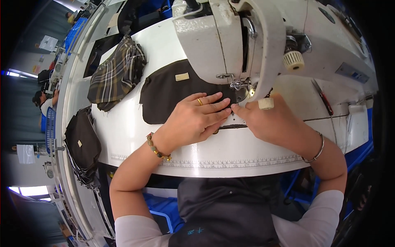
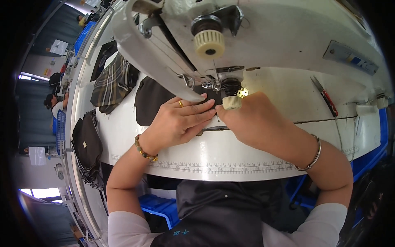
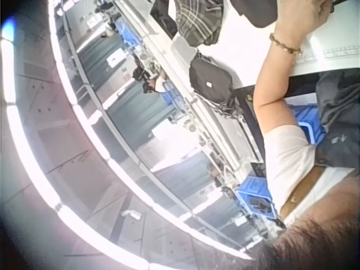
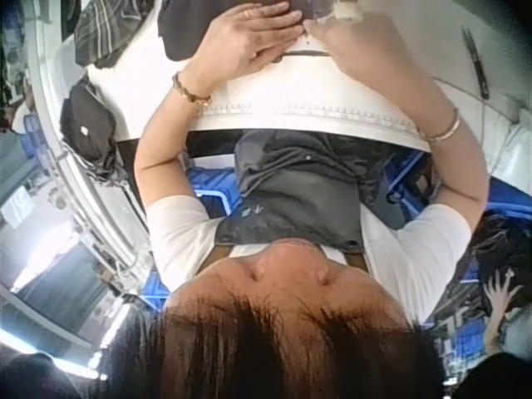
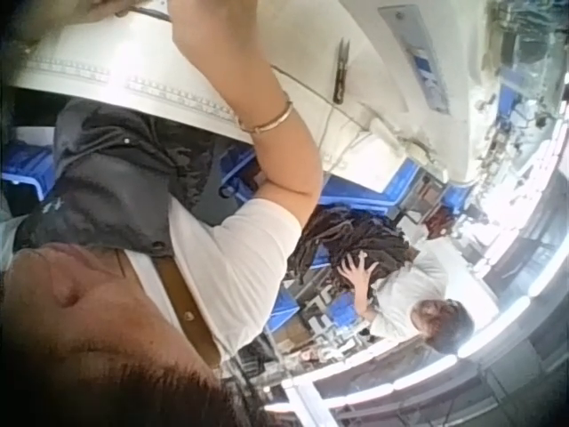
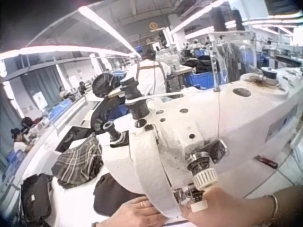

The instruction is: Assembling components of a bag using an industrial sewing machine.

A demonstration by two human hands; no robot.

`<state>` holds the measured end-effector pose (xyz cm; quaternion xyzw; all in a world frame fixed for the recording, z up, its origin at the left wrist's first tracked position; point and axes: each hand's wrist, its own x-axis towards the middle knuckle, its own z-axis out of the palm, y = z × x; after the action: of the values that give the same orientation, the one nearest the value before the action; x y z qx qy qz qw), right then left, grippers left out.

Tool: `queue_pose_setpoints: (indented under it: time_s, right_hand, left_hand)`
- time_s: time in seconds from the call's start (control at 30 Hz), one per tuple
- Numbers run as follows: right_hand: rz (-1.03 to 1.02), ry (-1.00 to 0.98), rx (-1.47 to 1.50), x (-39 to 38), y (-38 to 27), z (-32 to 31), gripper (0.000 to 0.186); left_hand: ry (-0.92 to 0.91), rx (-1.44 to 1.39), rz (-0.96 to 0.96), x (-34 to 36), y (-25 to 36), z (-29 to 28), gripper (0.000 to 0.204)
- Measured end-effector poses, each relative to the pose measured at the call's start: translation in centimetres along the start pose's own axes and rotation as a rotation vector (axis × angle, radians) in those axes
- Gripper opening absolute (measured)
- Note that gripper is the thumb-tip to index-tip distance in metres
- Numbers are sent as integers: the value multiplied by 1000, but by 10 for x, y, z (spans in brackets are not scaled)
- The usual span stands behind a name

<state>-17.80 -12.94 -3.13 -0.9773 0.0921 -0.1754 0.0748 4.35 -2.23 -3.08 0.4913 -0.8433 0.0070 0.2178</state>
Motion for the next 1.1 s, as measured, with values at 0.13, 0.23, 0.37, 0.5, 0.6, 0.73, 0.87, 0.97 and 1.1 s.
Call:
queue_pose_setpoints:
  time_s: [0.13,0.23,0.37,0.5,0.6,0.73,0.87,0.97,1.1]
  right_hand:
    - [-26,22,-81,-2,0,6,29]
    - [-55,83,-130,-1,6,12,31]
    - [-56,90,-191,0,4,11,33]
    - [-30,95,-159,-1,7,17,33]
    - [-36,100,-183,1,6,15,32]
    - [-26,89,-249,2,3,13,31]
    - [-16,76,-216,0,5,17,30]
    - [-28,83,-204,0,3,16,29]
    - [-38,126,-185,2,2,15,27]
  left_hand:
    - [-32,-22,-6,0,-5,-3,24]
    - [-39,-2,-25,3,-8,-3,24]
    - [-43,-9,-47,6,-15,-2,23]
    - [-35,15,-75,10,-15,-3,23]
    - [-31,47,-81,11,-13,-2,23]
    - [-80,56,-130,11,-5,-4,24]
    - [-144,100,-150,11,10,-7,29]
    - [-131,146,-135,7,21,-5,38]
    - [-191,190,-169,-2,40,-3,52]
